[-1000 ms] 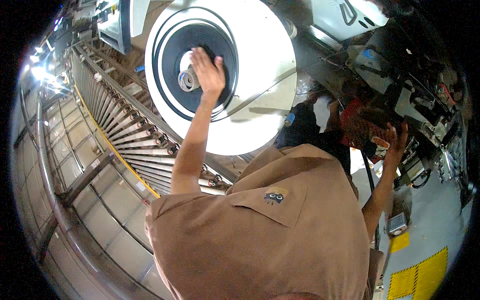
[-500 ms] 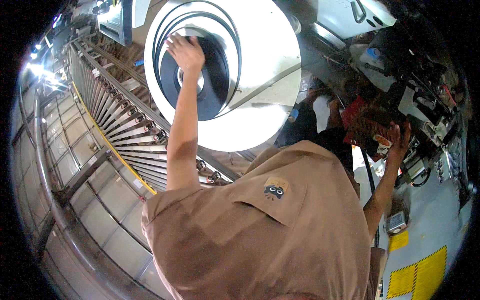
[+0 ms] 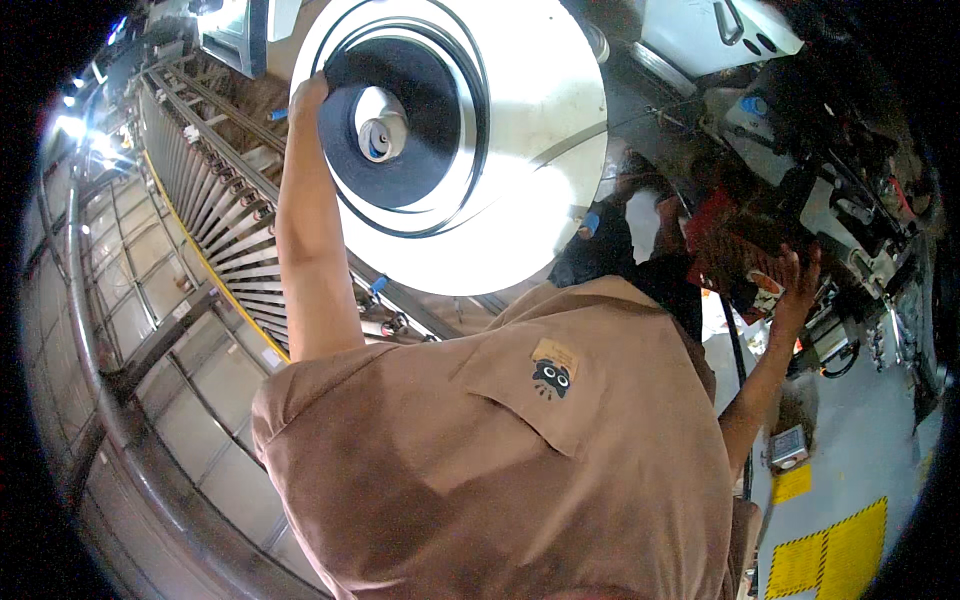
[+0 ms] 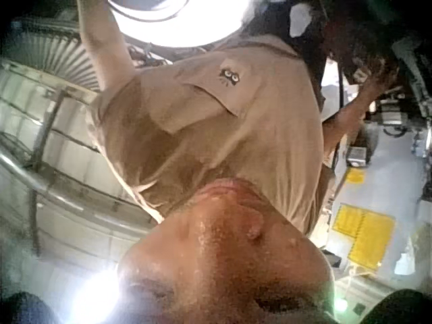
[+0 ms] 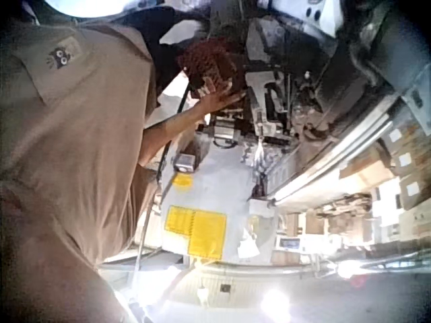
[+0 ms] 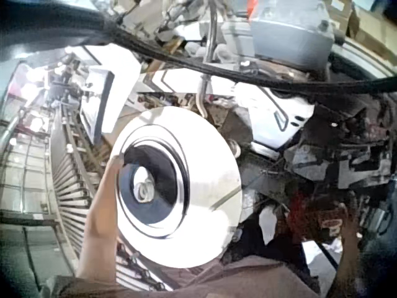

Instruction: The person cleans an industrial machine and replaces a component, using an air nozzle to blow dust off internal parts and handling a circular spool.

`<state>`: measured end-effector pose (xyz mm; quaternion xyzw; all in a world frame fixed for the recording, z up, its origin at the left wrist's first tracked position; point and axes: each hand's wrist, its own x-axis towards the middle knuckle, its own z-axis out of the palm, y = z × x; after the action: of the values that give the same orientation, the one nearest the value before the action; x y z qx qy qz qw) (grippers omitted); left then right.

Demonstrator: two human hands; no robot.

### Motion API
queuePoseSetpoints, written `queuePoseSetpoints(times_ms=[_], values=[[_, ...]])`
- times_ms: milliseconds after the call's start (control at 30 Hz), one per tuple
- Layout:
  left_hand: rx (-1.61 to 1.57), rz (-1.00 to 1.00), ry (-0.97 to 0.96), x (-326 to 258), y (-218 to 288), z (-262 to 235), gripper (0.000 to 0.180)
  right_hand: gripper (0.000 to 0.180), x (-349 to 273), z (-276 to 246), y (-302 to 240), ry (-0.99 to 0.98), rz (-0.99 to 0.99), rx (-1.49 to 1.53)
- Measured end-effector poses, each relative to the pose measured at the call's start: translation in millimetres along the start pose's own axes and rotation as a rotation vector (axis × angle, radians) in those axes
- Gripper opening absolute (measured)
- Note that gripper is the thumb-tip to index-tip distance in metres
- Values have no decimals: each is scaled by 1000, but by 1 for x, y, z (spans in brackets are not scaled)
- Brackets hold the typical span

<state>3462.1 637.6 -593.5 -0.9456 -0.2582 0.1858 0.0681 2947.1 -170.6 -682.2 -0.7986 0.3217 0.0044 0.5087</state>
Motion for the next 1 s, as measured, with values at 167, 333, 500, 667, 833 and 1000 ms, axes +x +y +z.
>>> queuePoseSetpoints(times_ms=[167,333,500,667,833,1000], values=[[254,684,427,-95,15,32,93,72,-18,18,-46,14,302,371],[155,1053,309,-154,87,82,99,73,-18,14,-30,70,187,133],[244,673,346,-31,19,115,112,54,-13,-10,11,-2,-42,-146],[-125,47,-6,-54,-37,117,131,74,-12,6,-35,20,222,188],[262,417,186,-181,-97,154,43,71,-22,22,-12,17,223,363],[-128,226,225,-318,-76,206,87,71,-19,35,31,39,-116,145]])
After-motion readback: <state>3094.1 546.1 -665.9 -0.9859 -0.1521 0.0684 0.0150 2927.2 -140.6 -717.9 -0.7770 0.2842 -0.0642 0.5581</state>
